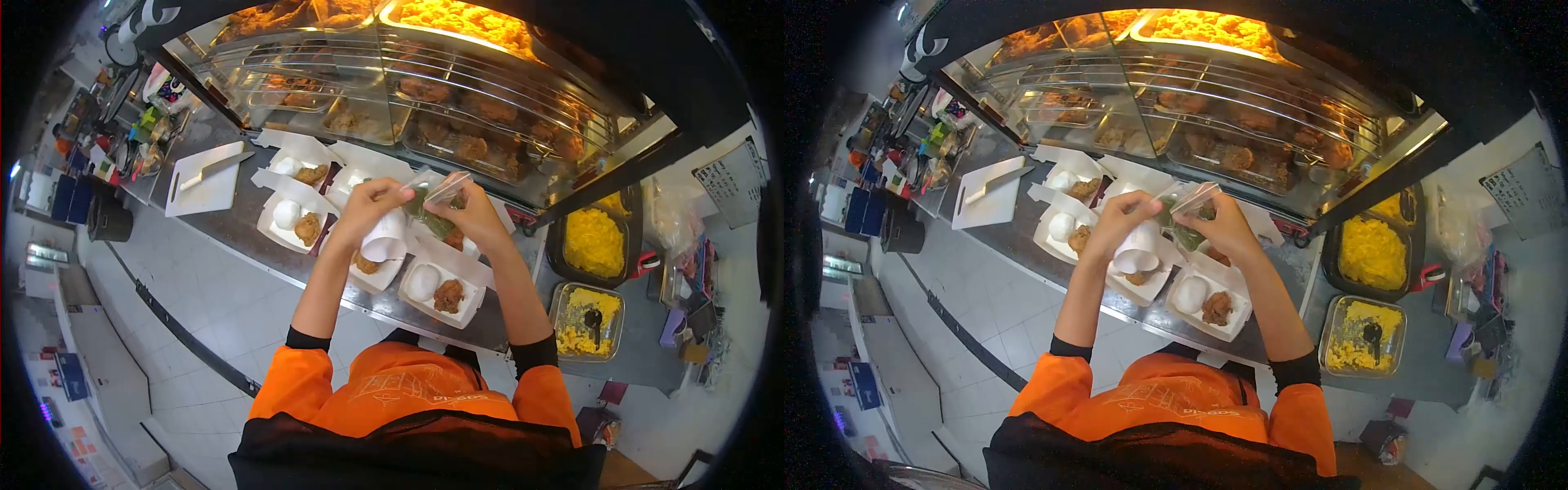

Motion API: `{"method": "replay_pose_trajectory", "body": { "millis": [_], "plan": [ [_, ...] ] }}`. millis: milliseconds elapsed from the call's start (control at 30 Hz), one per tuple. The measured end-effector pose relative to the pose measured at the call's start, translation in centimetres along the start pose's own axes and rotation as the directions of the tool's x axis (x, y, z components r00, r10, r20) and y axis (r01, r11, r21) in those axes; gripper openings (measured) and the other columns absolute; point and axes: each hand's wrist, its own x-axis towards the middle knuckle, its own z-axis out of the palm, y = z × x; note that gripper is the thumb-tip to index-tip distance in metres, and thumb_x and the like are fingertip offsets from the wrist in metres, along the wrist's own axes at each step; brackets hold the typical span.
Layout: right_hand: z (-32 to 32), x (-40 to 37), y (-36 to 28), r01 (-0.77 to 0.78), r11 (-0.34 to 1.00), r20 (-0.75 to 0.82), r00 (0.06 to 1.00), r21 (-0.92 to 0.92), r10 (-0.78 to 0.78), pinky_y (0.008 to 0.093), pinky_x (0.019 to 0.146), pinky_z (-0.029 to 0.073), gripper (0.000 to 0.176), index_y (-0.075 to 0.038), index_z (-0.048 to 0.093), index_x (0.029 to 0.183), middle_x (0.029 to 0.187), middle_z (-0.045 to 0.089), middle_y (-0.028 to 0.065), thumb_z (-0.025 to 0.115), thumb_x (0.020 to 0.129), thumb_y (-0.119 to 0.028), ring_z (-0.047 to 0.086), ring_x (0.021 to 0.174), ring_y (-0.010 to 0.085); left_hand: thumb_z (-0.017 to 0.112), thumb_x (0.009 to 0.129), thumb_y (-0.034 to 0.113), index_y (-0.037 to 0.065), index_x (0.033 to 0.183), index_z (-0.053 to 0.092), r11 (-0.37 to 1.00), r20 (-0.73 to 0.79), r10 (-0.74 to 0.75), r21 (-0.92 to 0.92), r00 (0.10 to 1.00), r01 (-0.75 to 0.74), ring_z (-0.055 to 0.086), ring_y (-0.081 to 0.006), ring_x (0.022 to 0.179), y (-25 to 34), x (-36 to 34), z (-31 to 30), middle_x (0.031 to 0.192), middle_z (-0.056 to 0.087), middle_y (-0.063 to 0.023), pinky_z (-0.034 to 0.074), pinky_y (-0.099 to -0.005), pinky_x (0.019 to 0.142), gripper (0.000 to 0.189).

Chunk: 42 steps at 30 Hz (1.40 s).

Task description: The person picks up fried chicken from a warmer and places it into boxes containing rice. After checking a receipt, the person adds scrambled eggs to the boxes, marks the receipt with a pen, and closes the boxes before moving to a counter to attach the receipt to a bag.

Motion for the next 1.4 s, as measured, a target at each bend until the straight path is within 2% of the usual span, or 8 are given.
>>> {"method": "replay_pose_trajectory", "body": {
  "millis": [333, 467, 867, 1067, 1133, 1200, 1333, 1400],
  "plan": [
    [1.8, -0.8, -0.8, -0.343, 0.914, 0.082, 0.939, 0.218, 0.333, 0.0294, 0.074, 0.049, 0.04, -0.001, 0.049, 0.111, 0.095, 0.062, 0.0085, 0.064, 0.085, -0.028, 0.061, 0.081, 0.0156, 0.066, 0.081, 0.036, 0.004, 0.11, 0.062, 0.556, -0.496, 0.503, 0.813, 0.708, 0.174, 0.062, -0.0162, 0.085, -2.0, 2.5, -16.7, 0.089, 0.067, -0.0111, 0.047, -0.0297, 0.078, 0.043],
    [6.2, -0.9, 3.7, -0.176, 0.951, -0.061, 0.978, 0.256, 0.197, 0.0287, 0.079, 0.046, 0.048, 0.001, 0.045, 0.112, 0.099, 0.059, 0.0103, 0.059, 0.088, -0.038, 0.057, 0.089, 0.0156, 0.07, 0.08, 0.025, 0.005, 0.11, 0.061, 0.885, 0.089, 0.108, 0.445, 0.99, -0.137, 0.061, -0.0123, 0.084, -1.4, -3.2, -8.3, 0.09, 0.066, -0.0062, 0.047, -0.0278, 0.074, 0.038],
    [12.3, -3.4, 2.0, 0.04, 0.98, 0.015, 0.999, 0.197, -0.044, 0.0255, 0.068, 0.04, 0.016, -0.004, 0.039, 0.101, 0.087, 0.045, 0.0066, 0.051, 0.09, -0.009, 0.045, 0.076, 0.012, 0.07, 0.079, 0.031, 0.0, 0.102, 0.059, 0.83, -0.599, 0.02, 0.456, 0.8, 0.321, 0.06, -0.0182, 0.082, -6.6, -9.3, -15.0, 0.084, 0.063, -0.0097, 0.047, -0.0312, 0.07, 0.041],
    [11.3, -6.2, 2.0, 0.933, 0.315, -0.137, 0.293, -0.177, -0.946, 0.0429, 0.094, 0.036, 0.031, -0.01, 0.052, 0.102, 0.101, 0.046, 0.0102, 0.058, 0.072, -0.004, 0.045, 0.108, 0.031, 0.051, 0.087, 0.05, -0.001, 0.11, 0.053, 0.652, -0.797, 0.151, 0.525, 0.585, 0.546, 0.057, -0.0356, 0.093, -11.1, -9.8, -17.8, 0.098, 0.061, -0.0216, 0.044, -0.0425, 0.082, 0.056],
    [11.6, -5.2, 3.3, 0.737, 0.213, 0.084, 0.343, -0.642, -0.935, 0.0456, 0.1, 0.033, 0.037, -0.012, 0.052, 0.113, 0.111, 0.048, 0.0089, 0.057, 0.076, -0.012, 0.042, 0.118, 0.0321, 0.041, 0.09, 0.052, 0.0, 0.118, 0.046, 0.507, -0.863, 0.137, 0.483, 0.487, 0.714, 0.055, -0.0381, 0.098, -11.6, -9.7, -16.1, 0.104, 0.058, -0.0238, 0.042, -0.0447, 0.085, 0.059],
    [10.4, -5.7, 3.9, 0.376, 0.098, 0.283, 0.821, -0.921, -0.496, 0.0515, 0.104, 0.026, 0.039, -0.012, 0.054, 0.117, 0.13, 0.044, 0.0123, 0.052, 0.079, -0.016, 0.035, 0.127, 0.0318, 0.037, 0.091, 0.053, 0.001, 0.123, 0.041, 0.462, -0.863, 0.017, 0.455, 0.506, 0.761, 0.051, -0.0396, 0.104, -10.3, -9.7, -13.7, 0.11, 0.054, -0.0263, 0.041, -0.0461, 0.088, 0.061],
    [1.5, -12.0, 6.4, 0.665, 0.401, 0.303, 0.686, -0.631, -0.661, 0.0556, 0.106, 0.018, 0.031, -0.018, 0.06, 0.111, 0.133, 0.046, 0.0076, 0.055, 0.08, -0.019, 0.033, 0.131, 0.0277, 0.032, 0.095, 0.042, 0.001, 0.124, 0.043, 0.302, -0.533, 0.263, 0.837, 0.804, 0.456, 0.048, -0.0407, 0.107, -16.3, -12.7, -14.5, 0.114, 0.054, -0.0226, 0.039, -0.0475, 0.09, 0.051],
    [-7.7, -14.8, 5.0, 0.58, 0.546, 0.133, 0.749, -0.604, -0.649, 0.0509, 0.102, 0.024, 0.022, -0.018, 0.066, 0.101, 0.129, 0.048, 0.0075, 0.064, 0.079, -0.022, 0.039, 0.124, 0.0251, 0.04, 0.094, 0.038, 0.0, 0.11, 0.056, 0.54, -0.708, 0.164, 0.647, 0.687, 0.538, 0.054, -0.0324, 0.097, -18.7, -12.1, -13.3, 0.105, 0.057, -0.0202, 0.043, -0.0401, 0.084, 0.044]
  ]
}}
